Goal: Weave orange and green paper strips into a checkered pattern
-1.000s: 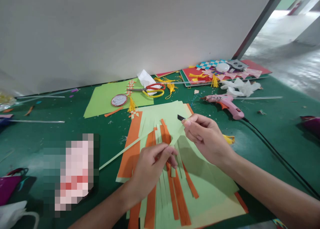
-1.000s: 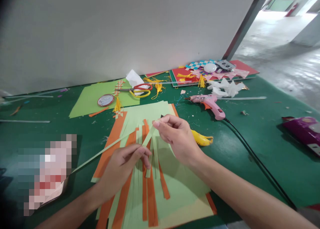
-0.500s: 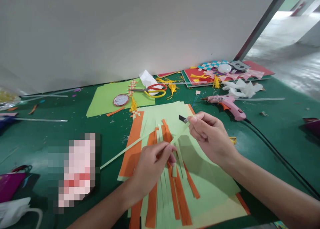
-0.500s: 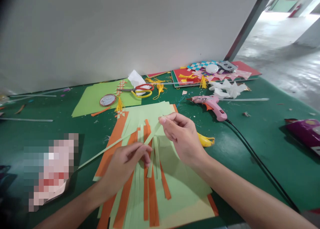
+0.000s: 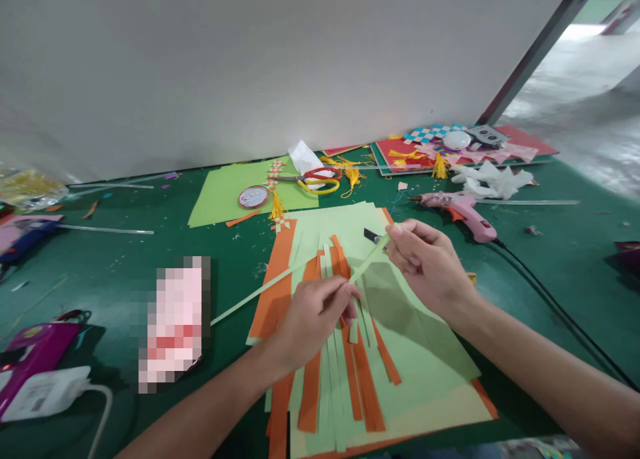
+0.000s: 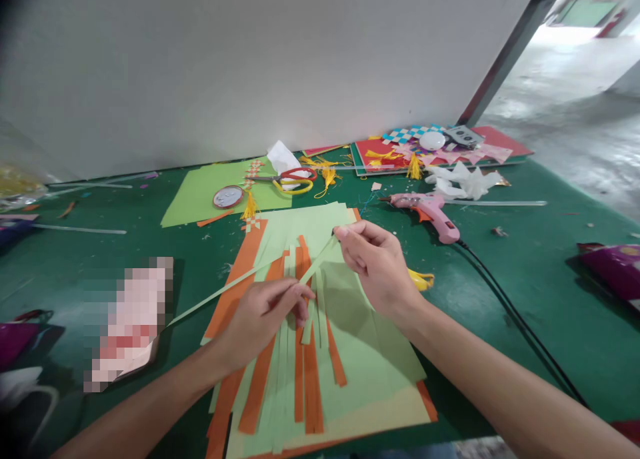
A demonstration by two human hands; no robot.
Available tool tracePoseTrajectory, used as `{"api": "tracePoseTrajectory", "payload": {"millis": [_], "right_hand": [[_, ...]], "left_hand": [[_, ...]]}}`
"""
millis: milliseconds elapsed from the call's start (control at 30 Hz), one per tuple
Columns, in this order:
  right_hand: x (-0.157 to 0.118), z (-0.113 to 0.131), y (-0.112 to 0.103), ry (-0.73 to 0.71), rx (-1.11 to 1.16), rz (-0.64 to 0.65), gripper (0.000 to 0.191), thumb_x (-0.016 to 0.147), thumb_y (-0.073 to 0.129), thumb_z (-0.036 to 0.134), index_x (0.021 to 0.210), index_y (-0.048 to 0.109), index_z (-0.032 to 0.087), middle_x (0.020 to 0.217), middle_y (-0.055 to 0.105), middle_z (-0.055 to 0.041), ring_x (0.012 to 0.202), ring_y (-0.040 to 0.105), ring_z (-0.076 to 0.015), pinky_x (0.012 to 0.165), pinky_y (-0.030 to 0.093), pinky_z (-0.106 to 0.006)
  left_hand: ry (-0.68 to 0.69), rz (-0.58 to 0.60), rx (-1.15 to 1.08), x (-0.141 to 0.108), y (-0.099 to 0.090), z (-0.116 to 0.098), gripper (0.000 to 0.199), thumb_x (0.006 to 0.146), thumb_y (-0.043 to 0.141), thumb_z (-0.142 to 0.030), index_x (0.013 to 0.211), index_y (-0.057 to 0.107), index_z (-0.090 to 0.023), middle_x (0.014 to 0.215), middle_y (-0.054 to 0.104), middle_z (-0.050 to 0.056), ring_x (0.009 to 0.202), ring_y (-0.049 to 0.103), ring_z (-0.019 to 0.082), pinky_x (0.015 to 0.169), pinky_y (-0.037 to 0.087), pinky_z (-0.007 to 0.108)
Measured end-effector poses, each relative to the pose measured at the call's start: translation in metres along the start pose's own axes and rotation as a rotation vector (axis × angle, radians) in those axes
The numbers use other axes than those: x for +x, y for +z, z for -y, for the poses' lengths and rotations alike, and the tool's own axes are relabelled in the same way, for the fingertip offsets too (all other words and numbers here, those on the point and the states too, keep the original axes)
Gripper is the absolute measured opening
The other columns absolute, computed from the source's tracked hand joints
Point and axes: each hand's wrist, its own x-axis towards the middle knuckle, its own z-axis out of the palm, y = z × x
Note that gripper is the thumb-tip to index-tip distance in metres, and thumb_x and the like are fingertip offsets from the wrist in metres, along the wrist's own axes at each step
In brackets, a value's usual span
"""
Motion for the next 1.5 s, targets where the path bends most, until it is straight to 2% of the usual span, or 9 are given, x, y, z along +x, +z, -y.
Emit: {"api": "tracePoseTrajectory", "payload": {"millis": [200,400,667,800,900,1067,1167,1333,1500], "right_hand": [[0.001,0.001,-0.001,-0.012,-0.014,-0.004,0.032,0.076,0.077,0.028,0.056,0.054,0.018,0.047,0.028,0.0077,0.044,0.025,-0.0059,0.044,0.015,-0.027],[-0.001,0.0,-0.002,-0.011,0.001,0.016,0.032,0.078,0.076,0.025,0.056,0.053,0.017,0.047,0.028,0.0078,0.044,0.025,-0.0051,0.045,0.016,-0.027],[0.0,0.001,-0.003,0.01,0.014,0.004,0.03,0.078,0.075,0.024,0.058,0.056,0.017,0.046,0.028,0.008,0.044,0.025,-0.0051,0.045,0.014,-0.026],[0.001,0.003,-0.002,0.017,0.052,0.005,0.031,0.078,0.076,0.024,0.057,0.054,0.017,0.046,0.028,0.0082,0.043,0.025,-0.0049,0.044,0.015,-0.025],[0.001,0.003,-0.002,0.04,0.081,0.003,0.034,0.078,0.075,0.023,0.055,0.051,0.017,0.046,0.028,0.0083,0.043,0.025,-0.0048,0.044,0.016,-0.024],[0.0,0.005,0.0,0.08,0.11,-0.009,0.032,0.078,0.075,0.023,0.058,0.052,0.016,0.046,0.028,0.0087,0.043,0.024,-0.0042,0.044,0.017,-0.022],[-0.002,0.006,0.002,0.082,0.102,0.002,0.035,0.079,0.075,0.024,0.056,0.05,0.016,0.046,0.028,0.0084,0.044,0.025,-0.0045,0.044,0.019,-0.021],[-0.005,0.005,0.004,0.103,0.123,0.024,0.032,0.08,0.074,0.023,0.058,0.052,0.016,0.047,0.027,0.0086,0.044,0.024,-0.0047,0.044,0.018,-0.021],[-0.008,0.006,0.007,0.113,0.115,0.053,0.029,0.08,0.074,0.023,0.059,0.055,0.016,0.048,0.027,0.0086,0.045,0.023,-0.0047,0.045,0.018,-0.022]], "left_hand": [[0.055,0.028,0.097,-0.003,-0.002,0.0,0.036,0.098,0.041,-0.035,0.084,0.068,-0.016,0.066,0.065,0.002,0.059,0.061,0.012,0.06,0.048,0.021],[0.076,0.042,0.112,-0.002,-0.004,-0.006,0.043,0.094,0.048,-0.036,0.059,0.063,-0.017,0.057,0.064,0.001,0.06,0.064,0.014,0.07,0.053,0.025],[0.103,0.15,0.069,-0.004,-0.005,-0.007,0.041,0.097,0.04,-0.032,0.068,0.065,-0.016,0.062,0.067,0.003,0.066,0.065,0.013,0.07,0.054,0.023],[0.196,0.11,0.172,-0.005,-0.004,0.003,0.037,0.096,0.04,-0.024,0.071,0.066,-0.015,0.064,0.067,0.002,0.061,0.062,0.01,0.066,0.05,0.019],[0.224,0.029,0.222,-0.004,-0.005,0.009,0.032,0.096,0.041,-0.023,0.076,0.065,-0.015,0.06,0.065,-0.001,0.055,0.058,0.009,0.059,0.044,0.019],[0.188,-0.079,0.338,-0.001,-0.008,0.011,0.039,0.098,0.035,-0.035,0.067,0.052,-0.017,0.056,0.052,-0.003,0.051,0.046,0.009,0.05,0.032,0.022],[0.124,-0.163,0.418,0.001,-0.008,0.01,0.034,0.096,0.041,-0.042,0.071,0.046,-0.019,0.059,0.046,-0.005,0.051,0.041,0.01,0.05,0.029,0.023],[0.093,-0.115,0.417,0.002,-0.007,0.012,0.027,0.093,0.049,-0.047,0.096,0.051,-0.021,0.07,0.056,-0.005,0.058,0.048,0.011,0.055,0.034,0.022],[0.143,-0.143,0.459,-0.001,-0.006,0.013,0.032,0.098,0.041,-0.042,0.077,0.05,-0.019,0.061,0.047,-0.006,0.055,0.043,0.01,0.054,0.03,0.023]]}}
